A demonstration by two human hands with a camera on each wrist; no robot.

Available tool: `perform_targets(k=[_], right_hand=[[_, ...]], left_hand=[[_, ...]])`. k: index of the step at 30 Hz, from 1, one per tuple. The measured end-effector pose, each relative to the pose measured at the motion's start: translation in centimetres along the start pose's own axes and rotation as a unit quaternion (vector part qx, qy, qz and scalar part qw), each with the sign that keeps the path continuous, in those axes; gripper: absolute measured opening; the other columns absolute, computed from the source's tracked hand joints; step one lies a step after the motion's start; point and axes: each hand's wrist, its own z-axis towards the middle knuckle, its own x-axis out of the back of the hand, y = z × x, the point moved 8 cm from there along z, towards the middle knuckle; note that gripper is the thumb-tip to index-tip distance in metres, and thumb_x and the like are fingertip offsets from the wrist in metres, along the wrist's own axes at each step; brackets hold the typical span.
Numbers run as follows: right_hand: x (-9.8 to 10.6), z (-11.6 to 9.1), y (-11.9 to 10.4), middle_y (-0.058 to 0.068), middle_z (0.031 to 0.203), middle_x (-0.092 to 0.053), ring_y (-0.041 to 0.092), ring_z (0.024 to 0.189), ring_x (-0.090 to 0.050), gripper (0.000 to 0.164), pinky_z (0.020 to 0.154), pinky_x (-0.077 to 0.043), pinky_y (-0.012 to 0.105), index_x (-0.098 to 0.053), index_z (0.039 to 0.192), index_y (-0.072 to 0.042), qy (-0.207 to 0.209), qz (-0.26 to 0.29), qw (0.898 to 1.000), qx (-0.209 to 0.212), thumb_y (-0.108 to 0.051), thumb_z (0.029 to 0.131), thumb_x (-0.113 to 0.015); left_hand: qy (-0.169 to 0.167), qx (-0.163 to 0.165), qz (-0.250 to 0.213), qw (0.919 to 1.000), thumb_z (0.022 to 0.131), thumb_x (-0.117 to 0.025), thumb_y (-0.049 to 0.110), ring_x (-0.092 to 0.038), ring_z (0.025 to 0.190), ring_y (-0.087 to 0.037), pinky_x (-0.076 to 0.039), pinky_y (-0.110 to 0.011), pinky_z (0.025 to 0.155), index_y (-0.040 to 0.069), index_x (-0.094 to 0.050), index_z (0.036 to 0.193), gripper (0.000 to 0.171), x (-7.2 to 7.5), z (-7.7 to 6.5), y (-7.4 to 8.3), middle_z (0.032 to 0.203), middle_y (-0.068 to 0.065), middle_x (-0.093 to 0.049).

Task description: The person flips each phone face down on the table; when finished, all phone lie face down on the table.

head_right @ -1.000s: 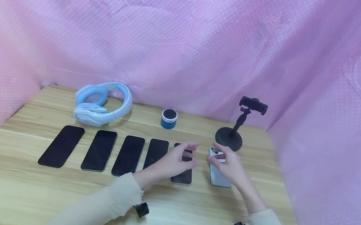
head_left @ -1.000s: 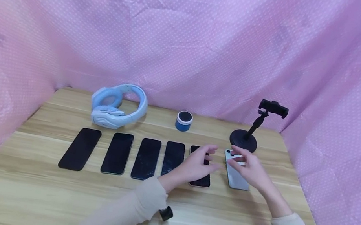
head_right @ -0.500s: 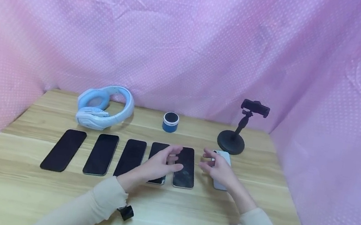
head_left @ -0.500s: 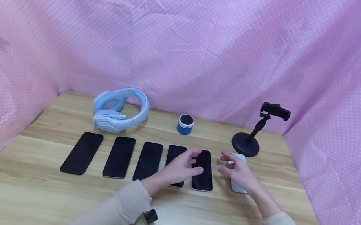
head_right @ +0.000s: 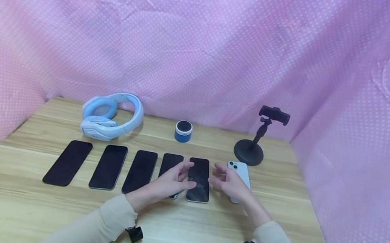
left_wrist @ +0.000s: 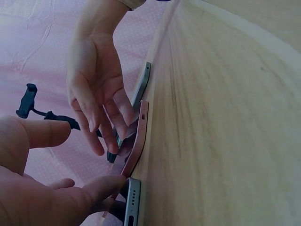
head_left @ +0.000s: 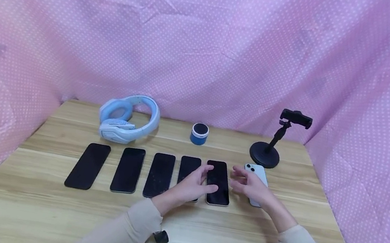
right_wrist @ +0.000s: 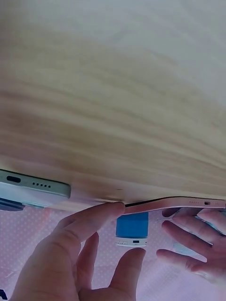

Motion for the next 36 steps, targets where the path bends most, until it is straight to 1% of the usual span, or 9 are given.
perform_targets(k=[5,9,12,16,18,20,24,29,36], right_hand=[[-0.2,0.2,0.1,0.034,0.147,-0.045,0.041,0.13,-0.052,0.067,0.105,-0.047,0.044,-0.032,0.148,0.018,-0.014,-0.063,0.998,-0.004,-0.015,0.1,-0.065],[-0.2,0.3,0.1,0.035,0.148,-0.042,0.039,0.127,-0.054,0.069,0.101,-0.05,0.037,-0.03,0.149,0.018,-0.023,-0.045,0.999,-0.01,-0.013,0.099,-0.066],[-0.3,0.3,0.0,0.034,0.143,-0.048,0.035,0.121,-0.058,0.066,0.095,-0.052,0.028,-0.033,0.148,0.018,-0.022,-0.053,0.998,-0.007,-0.012,0.099,-0.066],[-1.2,0.4,-0.3,0.026,0.124,-0.059,0.028,0.106,-0.062,0.045,0.08,-0.051,0.022,-0.053,0.133,0.013,-0.024,-0.065,0.997,0.015,-0.009,0.097,-0.066],[-1.9,0.4,-0.3,0.022,0.118,-0.06,0.026,0.1,-0.062,0.035,0.076,-0.051,0.022,-0.058,0.124,0.011,-0.029,-0.064,0.997,0.023,-0.008,0.097,-0.067],[-2.6,0.3,-0.2,0.021,0.115,-0.06,0.024,0.098,-0.061,0.03,0.075,-0.051,0.022,-0.058,0.12,0.01,-0.038,-0.058,0.997,0.028,-0.006,0.097,-0.066],[-2.9,0.1,0.0,0.023,0.121,-0.061,0.024,0.101,-0.062,0.04,0.079,-0.051,0.02,-0.056,0.131,0.012,-0.036,-0.06,0.997,0.024,-0.007,0.097,-0.066],[-2.2,-0.1,0.1,0.025,0.125,-0.062,0.025,0.103,-0.064,0.05,0.08,-0.051,0.02,-0.047,0.141,0.015,-0.034,-0.057,0.998,0.015,-0.005,0.098,-0.064],[-1.8,0.1,-0.1,0.026,0.128,-0.063,0.022,0.103,-0.064,0.055,0.081,-0.051,0.019,-0.042,0.146,0.014,-0.047,-0.039,0.998,0.017,-0.005,0.099,-0.063]], left_hand=[[-0.001,0.007,0.01,0.9999,0.098,-0.069,0.012,-0.024,0.15,-0.036,-0.023,-0.048,0.121,0.002,-0.035,0.153,0.065,0.1,0.0,0.0,0.162,-0.024,-0.027],[0.0,0.006,0.009,0.9999,0.098,-0.069,0.012,-0.024,0.149,-0.037,-0.024,-0.049,0.121,0.002,-0.036,0.153,0.065,0.2,0.0,0.1,0.161,-0.025,-0.027],[0.0,0.006,0.012,0.9999,0.098,-0.069,0.012,-0.024,0.15,-0.037,-0.024,-0.049,0.121,0.002,-0.036,0.153,0.065,0.2,-0.1,-0.1,0.162,-0.024,-0.027],[0.002,0.01,0.014,0.9998,0.098,-0.069,0.012,-0.023,0.15,-0.035,-0.023,-0.048,0.121,0.001,-0.036,0.152,0.065,0.2,-0.4,-0.5,0.162,-0.023,-0.027],[0.004,0.013,0.015,0.9998,0.097,-0.07,0.011,-0.023,0.15,-0.036,-0.022,-0.048,0.121,0.0,-0.037,0.152,0.065,0.2,-0.7,-0.8,0.162,-0.023,-0.027],[0.009,0.016,0.013,0.9997,0.097,-0.07,0.009,-0.024,0.15,-0.036,-0.022,-0.048,0.121,-0.001,-0.037,0.151,0.064,0.3,-1.0,-1.1,0.161,-0.024,-0.028],[0.012,0.014,0.005,0.9998,0.097,-0.069,0.008,-0.023,0.15,-0.038,-0.021,-0.049,0.121,-0.002,-0.038,0.15,0.062,0.2,-1.2,-1.3,0.161,-0.025,-0.028],[-0.001,0.017,-0.019,0.9997,0.096,-0.07,0.01,-0.021,0.15,-0.038,-0.022,-0.049,0.121,-0.001,-0.038,0.151,0.064,-0.6,-0.7,-1.2,0.162,-0.025,-0.025],[0.007,0.02,-0.042,0.9989,0.096,-0.07,0.008,-0.02,0.151,-0.037,-0.022,-0.048,0.121,-0.003,-0.04,0.149,0.063,-0.6,-0.1,-0.9,0.162,-0.026,-0.024]])
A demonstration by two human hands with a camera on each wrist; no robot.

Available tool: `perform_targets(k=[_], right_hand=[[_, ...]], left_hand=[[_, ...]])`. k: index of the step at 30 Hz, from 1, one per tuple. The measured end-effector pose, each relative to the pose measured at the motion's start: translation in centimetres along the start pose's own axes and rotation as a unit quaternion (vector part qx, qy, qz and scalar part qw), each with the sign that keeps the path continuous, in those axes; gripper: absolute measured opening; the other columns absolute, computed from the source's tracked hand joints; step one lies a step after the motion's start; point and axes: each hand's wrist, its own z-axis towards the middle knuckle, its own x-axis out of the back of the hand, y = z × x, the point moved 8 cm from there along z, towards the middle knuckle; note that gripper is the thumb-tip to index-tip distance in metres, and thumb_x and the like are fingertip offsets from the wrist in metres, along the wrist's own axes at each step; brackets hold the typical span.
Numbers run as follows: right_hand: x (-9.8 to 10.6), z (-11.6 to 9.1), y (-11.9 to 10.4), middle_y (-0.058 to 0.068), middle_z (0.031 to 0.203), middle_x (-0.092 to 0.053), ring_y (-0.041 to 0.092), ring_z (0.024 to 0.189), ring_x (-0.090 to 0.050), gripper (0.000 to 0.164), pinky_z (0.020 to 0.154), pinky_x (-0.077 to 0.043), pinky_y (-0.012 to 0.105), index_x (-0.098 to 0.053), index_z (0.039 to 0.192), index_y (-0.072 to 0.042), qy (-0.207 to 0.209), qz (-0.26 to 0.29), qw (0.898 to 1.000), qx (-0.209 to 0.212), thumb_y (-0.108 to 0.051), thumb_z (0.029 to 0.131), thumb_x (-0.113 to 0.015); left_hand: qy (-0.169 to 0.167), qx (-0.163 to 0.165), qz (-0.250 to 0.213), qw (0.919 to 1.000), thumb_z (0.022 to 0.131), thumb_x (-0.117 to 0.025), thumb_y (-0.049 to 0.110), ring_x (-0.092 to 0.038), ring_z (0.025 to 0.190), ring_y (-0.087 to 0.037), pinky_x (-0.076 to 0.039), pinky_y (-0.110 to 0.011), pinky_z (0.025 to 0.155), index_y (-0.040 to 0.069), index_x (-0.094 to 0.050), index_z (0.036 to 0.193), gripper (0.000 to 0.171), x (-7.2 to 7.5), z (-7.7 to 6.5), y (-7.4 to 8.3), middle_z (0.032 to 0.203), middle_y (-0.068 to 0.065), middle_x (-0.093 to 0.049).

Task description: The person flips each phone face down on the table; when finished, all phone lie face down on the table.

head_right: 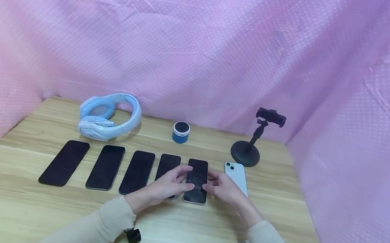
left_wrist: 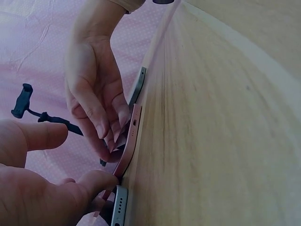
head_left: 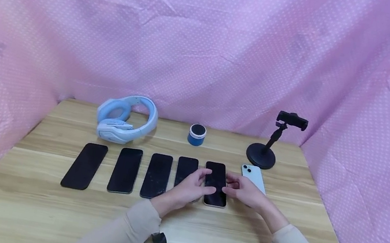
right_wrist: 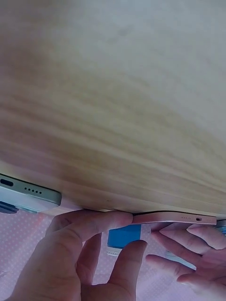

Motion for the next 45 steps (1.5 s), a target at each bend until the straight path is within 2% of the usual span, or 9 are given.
perform_targets(k=[7,12,18,22,26,33,39,45], right_hand=[[0.0,0.2,0.2,0.028,0.131,-0.061,0.025,0.107,-0.063,0.056,0.084,-0.053,0.021,-0.041,0.146,0.014,-0.007,0.02,1.0,-0.008,-0.005,0.099,-0.063],[0.1,0.1,0.6,0.03,0.134,-0.058,0.03,0.116,-0.062,0.059,0.091,-0.056,0.028,-0.035,0.149,0.015,-0.013,0.078,0.996,-0.03,-0.003,0.1,-0.061],[0.0,-0.1,0.8,0.032,0.137,-0.055,0.03,0.118,-0.062,0.058,0.095,-0.055,0.035,-0.031,0.15,0.015,-0.02,0.12,0.992,-0.039,-0.001,0.101,-0.058],[0.2,-0.3,1.2,0.032,0.139,-0.052,0.028,0.119,-0.06,0.057,0.095,-0.055,0.043,-0.03,0.151,0.015,-0.022,0.168,0.984,-0.058,-0.001,0.103,-0.054],[0.3,-0.4,1.5,0.031,0.144,-0.046,0.028,0.123,-0.054,0.059,0.091,-0.057,0.048,-0.027,0.153,0.014,-0.013,0.2,0.976,-0.083,-0.005,0.104,-0.054],[0.7,-0.2,1.6,0.029,0.157,-0.033,0.04,0.14,-0.037,0.058,0.091,-0.056,0.053,-0.022,0.156,0.009,-0.015,0.234,0.966,-0.105,-0.012,0.108,-0.047],[0.6,-0.1,1.9,0.028,0.152,-0.042,0.036,0.134,-0.045,0.058,0.092,-0.056,0.053,-0.024,0.156,0.006,-0.022,0.237,0.965,-0.109,-0.015,0.108,-0.047],[0.8,-0.2,1.8,0.027,0.15,-0.045,0.032,0.13,-0.049,0.061,0.09,-0.056,0.051,-0.022,0.157,0.006,-0.023,0.248,0.962,-0.11,-0.016,0.107,-0.05]], left_hand=[[0.005,0.002,-0.004,1.0,0.096,-0.07,0.007,-0.019,0.151,-0.037,-0.022,-0.046,0.121,-0.004,-0.04,0.149,0.062,0.1,-0.1,0.0,0.162,-0.027,-0.023],[0.006,-0.007,-0.004,1.0,0.095,-0.07,0.007,-0.019,0.151,-0.037,-0.023,-0.046,0.121,-0.003,-0.041,0.148,0.061,-0.1,0.1,0.2,0.162,-0.027,-0.023],[0.006,0.002,-0.006,1.0,0.096,-0.069,0.008,-0.018,0.151,-0.038,-0.023,-0.048,0.121,-0.001,-0.043,0.148,0.059,-0.2,0.1,0.1,0.163,-0.025,-0.022],[0.005,0.005,-0.007,1.0,0.096,-0.07,0.01,-0.017,0.151,-0.037,-0.023,-0.047,0.121,0.0,-0.042,0.148,0.06,-0.3,0.1,0.0,0.163,-0.024,-0.022],[0.007,0.009,-0.004,0.9999,0.096,-0.07,0.01,-0.017,0.151,-0.037,-0.023,-0.048,0.121,0.001,-0.042,0.149,0.06,-0.3,0.0,0.1,0.164,-0.025,-0.021],[0.008,0.013,-0.001,0.9999,0.097,-0.068,0.009,-0.017,0.151,-0.035,-0.02,-0.045,0.122,-0.001,-0.042,0.149,0.059,-0.3,0.6,0.2,0.163,-0.026,-0.02],[0.007,0.019,-0.003,0.9998,0.098,-0.066,0.007,-0.016,0.152,-0.035,-0.02,-0.046,0.122,0.0,-0.039,0.151,0.059,-0.4,0.6,0.2,0.164,-0.025,-0.019],[0.006,0.019,0.003,0.9998,0.101,-0.061,0.006,-0.016,0.152,-0.034,-0.021,-0.045,0.122,0.004,-0.033,0.155,0.061,-0.6,0.6,0.2,0.165,-0.022,-0.018]])
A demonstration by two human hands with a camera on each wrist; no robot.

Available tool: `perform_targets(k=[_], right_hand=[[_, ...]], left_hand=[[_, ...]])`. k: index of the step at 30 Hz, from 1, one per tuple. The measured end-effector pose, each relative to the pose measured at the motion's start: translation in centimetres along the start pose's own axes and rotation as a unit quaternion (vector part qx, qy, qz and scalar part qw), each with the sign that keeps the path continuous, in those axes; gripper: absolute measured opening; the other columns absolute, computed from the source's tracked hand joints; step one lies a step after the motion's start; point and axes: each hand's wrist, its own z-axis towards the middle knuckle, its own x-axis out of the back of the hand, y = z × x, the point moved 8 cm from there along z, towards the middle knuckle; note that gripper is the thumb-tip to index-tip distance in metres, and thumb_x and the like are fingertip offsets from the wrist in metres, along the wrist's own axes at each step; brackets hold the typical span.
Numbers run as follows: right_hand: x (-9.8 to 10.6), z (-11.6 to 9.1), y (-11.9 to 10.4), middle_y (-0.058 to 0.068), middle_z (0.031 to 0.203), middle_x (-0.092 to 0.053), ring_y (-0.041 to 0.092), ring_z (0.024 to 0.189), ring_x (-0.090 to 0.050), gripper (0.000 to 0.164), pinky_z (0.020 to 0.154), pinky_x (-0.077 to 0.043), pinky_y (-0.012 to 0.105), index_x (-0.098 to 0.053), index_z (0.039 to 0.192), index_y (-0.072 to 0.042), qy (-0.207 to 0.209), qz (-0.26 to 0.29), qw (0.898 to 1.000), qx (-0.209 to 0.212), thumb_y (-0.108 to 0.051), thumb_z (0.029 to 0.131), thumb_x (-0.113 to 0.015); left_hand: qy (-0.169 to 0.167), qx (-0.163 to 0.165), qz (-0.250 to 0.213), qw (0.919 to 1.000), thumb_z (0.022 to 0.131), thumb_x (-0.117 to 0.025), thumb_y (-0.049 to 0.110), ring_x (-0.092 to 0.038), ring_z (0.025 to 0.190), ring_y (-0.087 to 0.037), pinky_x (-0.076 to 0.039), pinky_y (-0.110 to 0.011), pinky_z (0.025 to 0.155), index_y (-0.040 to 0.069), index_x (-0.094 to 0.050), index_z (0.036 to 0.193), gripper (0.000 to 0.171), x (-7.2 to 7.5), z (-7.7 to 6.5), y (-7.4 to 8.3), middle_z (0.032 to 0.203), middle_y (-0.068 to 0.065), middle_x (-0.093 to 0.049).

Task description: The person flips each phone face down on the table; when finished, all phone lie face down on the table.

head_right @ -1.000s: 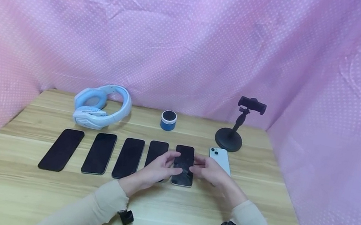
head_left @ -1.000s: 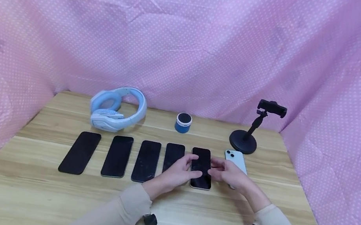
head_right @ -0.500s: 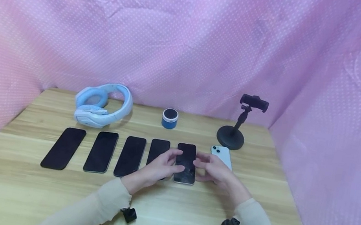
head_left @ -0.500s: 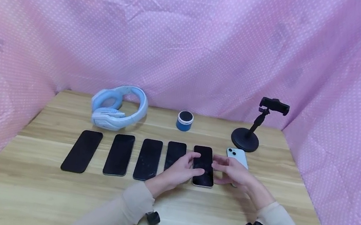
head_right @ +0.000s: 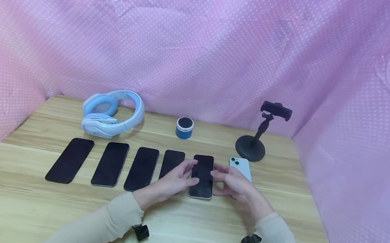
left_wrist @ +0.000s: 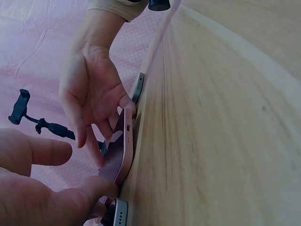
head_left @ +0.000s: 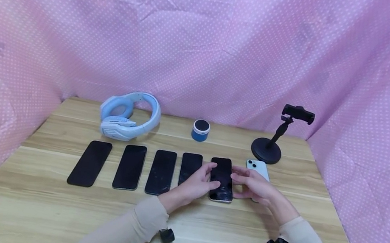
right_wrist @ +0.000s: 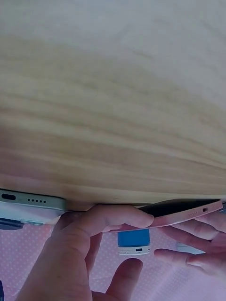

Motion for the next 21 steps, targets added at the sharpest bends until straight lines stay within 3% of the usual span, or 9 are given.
perform_targets(k=[8,13,18,21], right_hand=[[-0.1,-0.3,-0.6,0.012,0.127,-0.066,0.022,0.108,-0.065,0.063,0.086,-0.057,0.044,-0.011,0.161,-0.001,-0.024,0.055,0.998,0.006,-0.012,0.109,-0.044],[-0.4,-0.6,-0.7,0.012,0.121,-0.068,0.024,0.105,-0.068,0.06,0.085,-0.059,0.046,-0.013,0.159,-0.002,-0.046,0.097,0.994,0.011,-0.01,0.109,-0.044],[-0.3,-0.6,-0.6,0.013,0.119,-0.067,0.024,0.1,-0.068,0.055,0.078,-0.061,0.039,-0.019,0.156,-0.001,-0.047,0.092,0.994,0.018,-0.009,0.108,-0.045],[-0.3,-0.5,-0.7,0.018,0.122,-0.065,0.027,0.102,-0.068,0.054,0.082,-0.06,0.042,-0.021,0.156,-0.001,-0.046,0.095,0.994,0.028,-0.008,0.108,-0.046]], left_hand=[[0.003,-0.002,0.009,1.0,0.102,-0.059,0.003,-0.022,0.15,-0.035,-0.023,-0.044,0.121,0.005,-0.035,0.155,0.058,0.0,0.5,0.0,0.163,-0.025,-0.021],[0.005,0.001,0.013,0.9999,0.1,-0.059,-0.001,-0.026,0.149,-0.034,-0.024,-0.044,0.121,0.003,-0.036,0.154,0.059,-0.2,0.7,-0.1,0.162,-0.026,-0.024],[-0.002,-0.004,0.019,0.9998,0.101,-0.059,-0.001,-0.027,0.149,-0.03,-0.025,-0.04,0.12,0.003,-0.034,0.156,0.061,-0.8,1.2,0.0,0.163,-0.021,-0.026],[-0.006,-0.01,0.018,0.9998,0.101,-0.059,-0.001,-0.028,0.148,-0.03,-0.027,-0.04,0.12,0.004,-0.033,0.157,0.062,-1.0,1.4,0.1,0.163,-0.019,-0.028]])
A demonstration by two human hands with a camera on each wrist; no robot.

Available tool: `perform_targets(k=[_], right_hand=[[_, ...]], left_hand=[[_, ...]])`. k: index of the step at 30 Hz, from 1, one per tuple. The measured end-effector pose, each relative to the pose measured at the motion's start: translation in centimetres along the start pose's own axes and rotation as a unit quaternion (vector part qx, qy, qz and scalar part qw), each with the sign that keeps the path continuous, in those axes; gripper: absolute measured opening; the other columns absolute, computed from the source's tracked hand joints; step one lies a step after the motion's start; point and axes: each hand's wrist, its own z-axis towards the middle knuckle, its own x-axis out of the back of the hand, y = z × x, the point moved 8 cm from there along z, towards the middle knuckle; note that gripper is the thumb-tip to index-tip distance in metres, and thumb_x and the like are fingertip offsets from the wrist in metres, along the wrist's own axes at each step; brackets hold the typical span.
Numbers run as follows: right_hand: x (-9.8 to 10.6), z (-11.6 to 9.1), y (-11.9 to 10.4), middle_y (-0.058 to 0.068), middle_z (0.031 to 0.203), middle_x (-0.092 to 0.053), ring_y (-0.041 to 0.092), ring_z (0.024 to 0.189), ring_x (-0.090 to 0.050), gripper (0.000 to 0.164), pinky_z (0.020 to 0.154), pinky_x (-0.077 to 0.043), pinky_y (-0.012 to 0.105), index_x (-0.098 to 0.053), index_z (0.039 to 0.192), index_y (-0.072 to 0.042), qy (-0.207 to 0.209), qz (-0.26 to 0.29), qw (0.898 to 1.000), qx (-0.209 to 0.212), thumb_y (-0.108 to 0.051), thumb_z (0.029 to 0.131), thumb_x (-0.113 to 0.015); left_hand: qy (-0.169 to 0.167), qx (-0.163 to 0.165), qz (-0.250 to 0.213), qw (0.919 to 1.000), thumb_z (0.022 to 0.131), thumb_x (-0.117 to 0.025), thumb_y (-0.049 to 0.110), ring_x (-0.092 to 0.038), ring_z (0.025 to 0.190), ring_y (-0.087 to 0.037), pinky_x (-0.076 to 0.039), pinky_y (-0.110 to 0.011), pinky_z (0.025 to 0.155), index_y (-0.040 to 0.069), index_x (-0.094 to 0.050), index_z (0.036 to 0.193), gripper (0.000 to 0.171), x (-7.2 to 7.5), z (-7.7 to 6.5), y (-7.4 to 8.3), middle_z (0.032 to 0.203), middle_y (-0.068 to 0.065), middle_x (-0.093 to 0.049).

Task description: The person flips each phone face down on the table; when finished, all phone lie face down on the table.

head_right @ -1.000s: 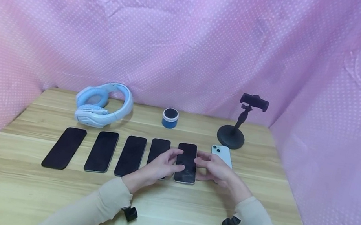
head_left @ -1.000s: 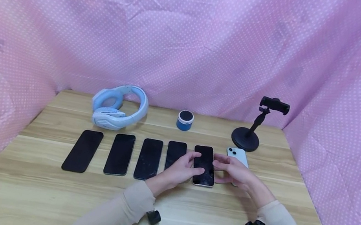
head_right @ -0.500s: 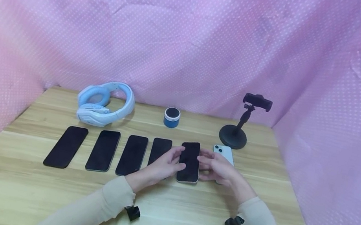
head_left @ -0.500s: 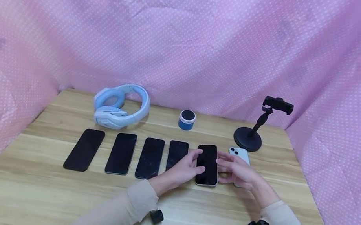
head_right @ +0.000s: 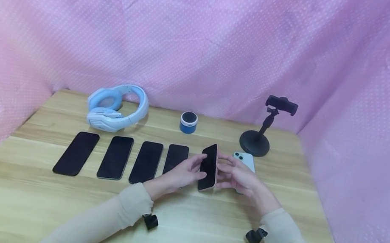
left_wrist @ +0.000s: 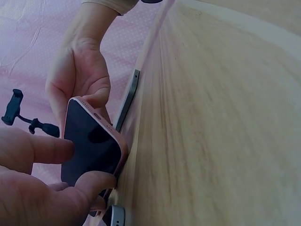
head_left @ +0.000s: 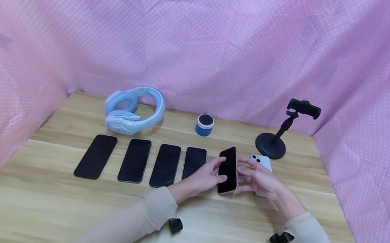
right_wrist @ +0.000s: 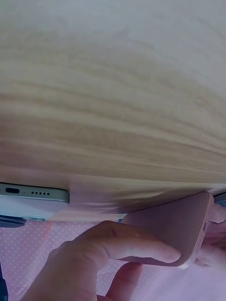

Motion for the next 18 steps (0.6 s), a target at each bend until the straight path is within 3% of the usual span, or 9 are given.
perform_targets(k=[8,18], right_hand=[[-0.6,0.4,0.5,0.025,0.136,-0.058,0.03,0.11,-0.066,0.055,0.091,-0.057,0.05,-0.023,0.156,-0.004,-0.014,0.007,1.0,-0.011,-0.008,0.108,-0.048],[-0.6,0.1,-0.2,0.033,0.14,-0.052,0.03,0.11,-0.067,0.054,0.092,-0.056,0.052,-0.023,0.156,-0.003,-0.009,-0.01,1.0,0.004,-0.008,0.108,-0.046]], left_hand=[[-0.01,0.021,-0.005,0.9997,0.101,-0.061,0.003,-0.027,0.149,-0.028,-0.027,-0.04,0.119,0.008,-0.032,0.159,0.065,-0.3,-0.3,-0.5,0.164,-0.017,-0.026],[-0.016,0.004,-0.026,0.9995,0.1,-0.064,0.008,-0.026,0.149,-0.03,-0.029,-0.042,0.119,0.007,-0.033,0.158,0.065,-0.7,0.1,0.1,0.163,-0.02,-0.026]])
